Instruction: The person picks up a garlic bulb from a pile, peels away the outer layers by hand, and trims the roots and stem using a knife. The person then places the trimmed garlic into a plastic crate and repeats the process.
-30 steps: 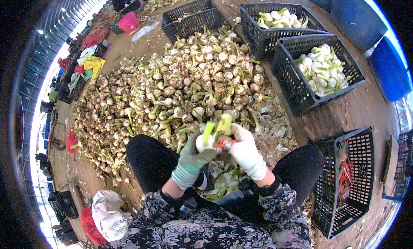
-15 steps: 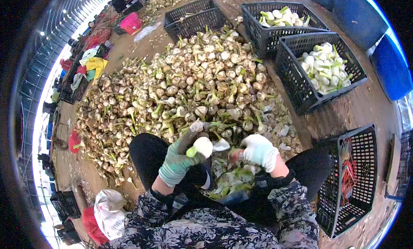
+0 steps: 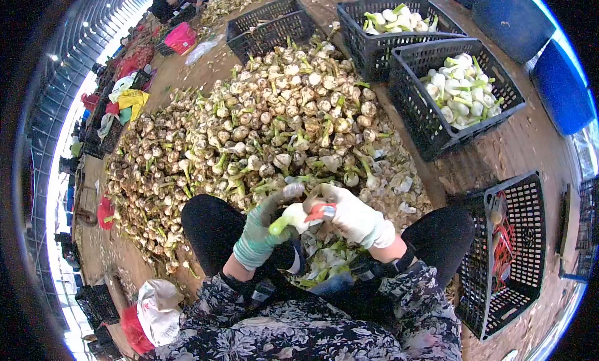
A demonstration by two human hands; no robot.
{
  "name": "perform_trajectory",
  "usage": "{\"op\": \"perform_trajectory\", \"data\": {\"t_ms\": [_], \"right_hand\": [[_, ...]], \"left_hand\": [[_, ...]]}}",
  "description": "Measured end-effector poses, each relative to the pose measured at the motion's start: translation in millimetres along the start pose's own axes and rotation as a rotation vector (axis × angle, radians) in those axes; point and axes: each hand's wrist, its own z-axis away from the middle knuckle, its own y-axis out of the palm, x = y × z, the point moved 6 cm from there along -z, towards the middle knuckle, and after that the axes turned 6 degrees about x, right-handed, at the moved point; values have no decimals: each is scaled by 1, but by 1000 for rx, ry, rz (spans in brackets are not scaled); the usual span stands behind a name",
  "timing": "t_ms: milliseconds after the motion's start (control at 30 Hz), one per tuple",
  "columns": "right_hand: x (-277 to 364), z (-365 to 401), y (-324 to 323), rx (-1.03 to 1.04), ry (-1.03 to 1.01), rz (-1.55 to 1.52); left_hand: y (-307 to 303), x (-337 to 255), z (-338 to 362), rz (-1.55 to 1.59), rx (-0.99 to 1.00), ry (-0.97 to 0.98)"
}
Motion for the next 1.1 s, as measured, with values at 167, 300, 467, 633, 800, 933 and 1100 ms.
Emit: {"op": "perform_trajectory", "data": {"t_ms": [167, 300, 467, 633, 800, 933, 1100], "right_hand": [[-2, 3, -4, -53, -66, -249], [-5, 6, 1, -90, 154, -111], [-5, 1, -1, -9, -62, -125], [-4, 7, 1, 34, -35, -560], [-3, 0, 8, -161, 3, -72], [-11, 2, -4, -282, 38, -339], [-2, 0, -3, -296, -55, -130]], "left_hand": [[-6, 15, -1, 125, -22, -70], [-1, 11, -1, 10, -58, -61], [-5, 28, -7, 382, 83, -117], [-18, 28, 3, 372, -73, -144], [-23, 32, -2, 336, -174, 9], [-12, 21, -1, 360, -52, -95], [-3, 21, -6, 369, -29, -82]]}}
